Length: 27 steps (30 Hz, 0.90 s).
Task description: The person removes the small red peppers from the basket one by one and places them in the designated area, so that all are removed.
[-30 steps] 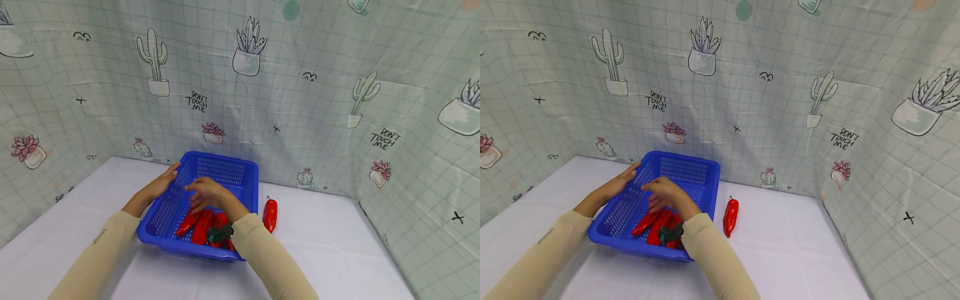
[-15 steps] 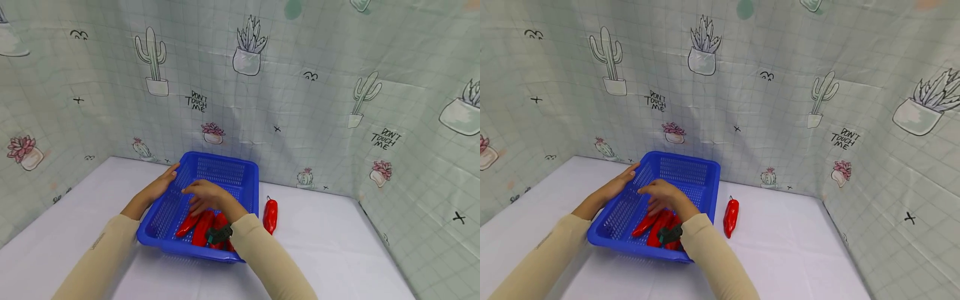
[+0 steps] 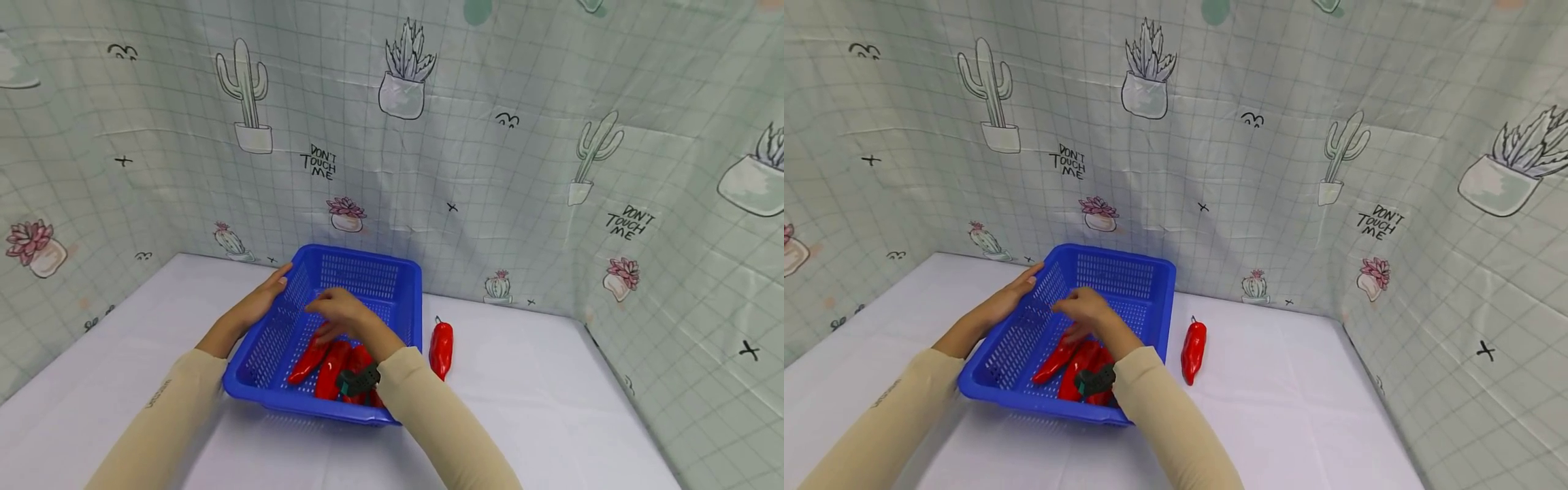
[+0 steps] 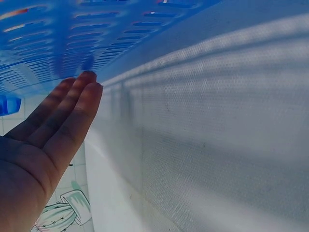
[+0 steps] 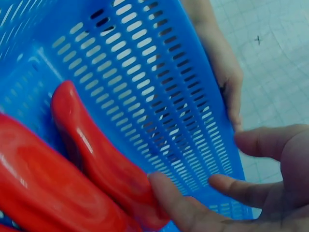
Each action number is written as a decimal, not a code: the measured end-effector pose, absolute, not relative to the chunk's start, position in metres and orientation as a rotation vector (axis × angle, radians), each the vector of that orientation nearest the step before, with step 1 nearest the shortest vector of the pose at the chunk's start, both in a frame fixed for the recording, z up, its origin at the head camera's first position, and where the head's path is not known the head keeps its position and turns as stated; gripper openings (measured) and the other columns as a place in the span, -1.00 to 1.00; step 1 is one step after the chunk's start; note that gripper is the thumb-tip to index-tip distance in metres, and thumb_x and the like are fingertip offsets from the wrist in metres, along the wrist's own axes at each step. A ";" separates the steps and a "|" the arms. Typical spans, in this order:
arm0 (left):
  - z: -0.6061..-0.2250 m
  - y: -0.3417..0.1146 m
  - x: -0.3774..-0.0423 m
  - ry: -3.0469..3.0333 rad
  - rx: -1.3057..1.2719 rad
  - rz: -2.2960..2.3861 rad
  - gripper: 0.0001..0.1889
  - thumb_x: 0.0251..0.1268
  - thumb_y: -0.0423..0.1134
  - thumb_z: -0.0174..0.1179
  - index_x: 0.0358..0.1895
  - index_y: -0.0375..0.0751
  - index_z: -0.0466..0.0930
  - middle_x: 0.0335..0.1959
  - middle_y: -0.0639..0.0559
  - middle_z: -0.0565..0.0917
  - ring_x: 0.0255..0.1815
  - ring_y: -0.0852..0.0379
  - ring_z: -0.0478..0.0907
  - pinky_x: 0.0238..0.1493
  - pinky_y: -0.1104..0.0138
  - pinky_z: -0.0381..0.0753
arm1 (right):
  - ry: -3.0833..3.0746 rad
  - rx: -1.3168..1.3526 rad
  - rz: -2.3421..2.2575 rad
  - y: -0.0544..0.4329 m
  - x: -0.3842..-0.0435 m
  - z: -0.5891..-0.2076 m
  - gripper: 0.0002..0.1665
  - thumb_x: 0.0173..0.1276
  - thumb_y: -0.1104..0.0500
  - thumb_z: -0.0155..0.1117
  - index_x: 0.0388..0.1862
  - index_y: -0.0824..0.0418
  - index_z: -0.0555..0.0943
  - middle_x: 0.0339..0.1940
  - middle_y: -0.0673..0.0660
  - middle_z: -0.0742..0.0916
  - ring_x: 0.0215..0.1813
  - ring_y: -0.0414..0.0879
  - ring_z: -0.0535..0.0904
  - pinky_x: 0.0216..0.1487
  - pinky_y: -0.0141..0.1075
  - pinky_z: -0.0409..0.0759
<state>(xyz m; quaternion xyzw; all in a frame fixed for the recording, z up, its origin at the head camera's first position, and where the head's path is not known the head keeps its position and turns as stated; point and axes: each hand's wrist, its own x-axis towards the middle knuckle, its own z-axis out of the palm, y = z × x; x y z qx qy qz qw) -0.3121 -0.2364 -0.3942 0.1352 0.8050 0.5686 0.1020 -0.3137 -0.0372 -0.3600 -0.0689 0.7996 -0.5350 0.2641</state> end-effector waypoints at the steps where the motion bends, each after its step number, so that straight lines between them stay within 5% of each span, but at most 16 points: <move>1: -0.394 -0.237 -0.312 2.374 0.400 1.682 -0.41 0.65 -0.10 -0.51 0.59 -0.13 -0.41 0.57 -0.43 -0.22 0.50 -0.44 0.00 0.43 -0.19 0.09 | 2.203 -0.185 -1.430 -0.037 -0.314 -0.361 -0.53 0.42 0.19 0.22 0.22 0.40 0.47 0.18 0.38 0.58 -0.27 0.18 0.71 -0.36 -0.11 0.72; 5: -0.393 -0.237 -0.312 2.374 0.406 1.690 -0.41 0.65 -0.11 -0.51 0.59 -0.14 -0.40 0.57 -0.43 -0.22 0.50 -0.45 -0.02 0.43 -0.22 0.08 | 2.309 -0.203 -1.339 -0.036 -0.314 -0.362 -0.67 0.42 0.20 0.20 0.07 0.38 0.58 -0.24 0.39 0.74 -0.52 0.09 0.70 -0.47 -0.13 0.70; 8: -0.393 -0.237 -0.312 2.379 0.400 1.694 -0.41 0.65 -0.11 -0.50 0.59 -0.15 -0.38 0.56 -0.44 -0.20 0.49 -0.46 -0.01 0.42 -0.24 0.07 | 2.275 -0.214 -1.286 -0.035 -0.314 -0.363 -0.62 0.44 0.19 0.18 0.15 0.35 0.58 -0.45 0.37 0.75 -0.54 0.10 0.71 -0.49 -0.12 0.69; 15: -0.394 -0.235 -0.310 2.403 0.386 1.671 -0.41 0.65 -0.10 -0.50 0.59 -0.18 -0.36 0.55 -0.45 -0.20 0.50 -0.46 -0.05 0.43 -0.27 0.00 | 2.257 -0.240 -1.200 -0.033 -0.313 -0.362 -0.57 0.44 0.17 0.18 0.23 0.32 0.55 -0.43 0.34 0.76 -0.44 0.16 0.75 -0.48 -0.12 0.70; 27: -0.396 -0.234 -0.311 2.417 0.409 1.711 -0.42 0.65 -0.15 -0.46 0.59 -0.22 -0.32 0.57 -0.41 -0.24 0.55 -0.43 -0.23 0.46 -0.27 -0.20 | 2.546 -0.336 -0.968 -0.033 -0.311 -0.366 -0.68 0.41 0.20 0.21 0.02 0.37 0.66 -0.50 0.30 0.74 -0.58 0.05 0.71 -0.60 -0.22 0.65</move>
